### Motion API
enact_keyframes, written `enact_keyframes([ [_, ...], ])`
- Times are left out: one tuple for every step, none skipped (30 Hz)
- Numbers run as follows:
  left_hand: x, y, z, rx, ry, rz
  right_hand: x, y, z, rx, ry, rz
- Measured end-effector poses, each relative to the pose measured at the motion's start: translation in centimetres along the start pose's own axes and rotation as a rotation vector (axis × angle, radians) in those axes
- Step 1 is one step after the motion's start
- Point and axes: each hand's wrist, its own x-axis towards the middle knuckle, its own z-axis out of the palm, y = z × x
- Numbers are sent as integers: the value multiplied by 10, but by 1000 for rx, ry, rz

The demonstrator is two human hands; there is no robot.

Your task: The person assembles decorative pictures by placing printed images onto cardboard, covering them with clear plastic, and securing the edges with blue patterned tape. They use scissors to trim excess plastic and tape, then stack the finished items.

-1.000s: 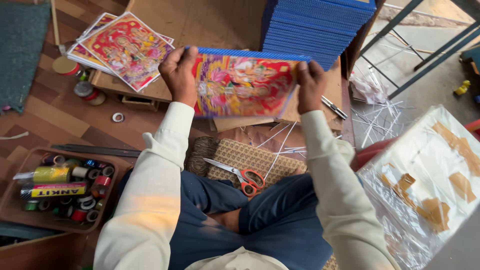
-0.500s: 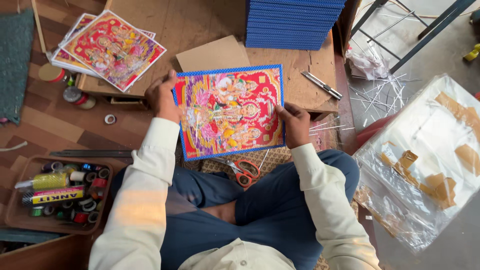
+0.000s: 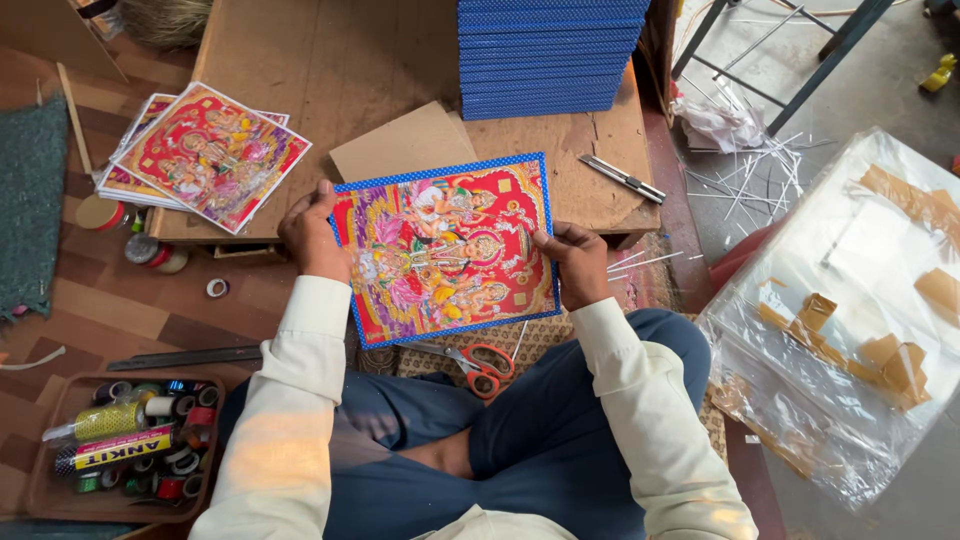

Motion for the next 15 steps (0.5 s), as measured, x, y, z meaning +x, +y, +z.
enact_keyframes([
  [0, 2, 1, 23, -6, 15, 0, -2, -3, 51, -31, 20],
  [-1, 6, 2, 45, -10, 32, -1, -4, -3, 61, -22, 18],
  [-3, 11, 3, 76, 5, 15, -1, -6, -3, 70, -18, 16],
  [-6, 16, 5, 108, 21, -5, -3, -8, -3, 79, -13, 16],
  [-10, 20, 6, 140, 37, -25, -4, -10, -2, 75, -1, 8],
  [-13, 24, 9, 116, 26, -4, -6, -12, 0, 73, 10, 0],
  [-14, 28, 12, 91, 17, 19, -6, -13, 2, 70, 18, -6],
  [-16, 30, 13, 66, 10, 39, -7, -15, 3, 66, 1, -10],
  [-16, 31, 14, 50, 36, -5, -8, -16, 4, 62, -13, -15],
  [-15, 31, 16, 32, 60, -47, -8, -17, 4, 58, -28, -22],
  [-12, 30, 15, 16, 85, -88, -8, -17, 4, 38, -21, -35],
  [-9, 28, 15, 34, 61, -43, -8, -16, 4, 17, -14, -48],
  [-6, 24, 14, 53, 38, 6, -7, -14, 3, 0, -9, -61],
  [-3, 21, 14, 74, 12, 52, -6, -12, 2, 11, 4, -65],
  [-1, 19, 14, 37, -59, 106, -4, -11, 0, 23, 23, -71],
])
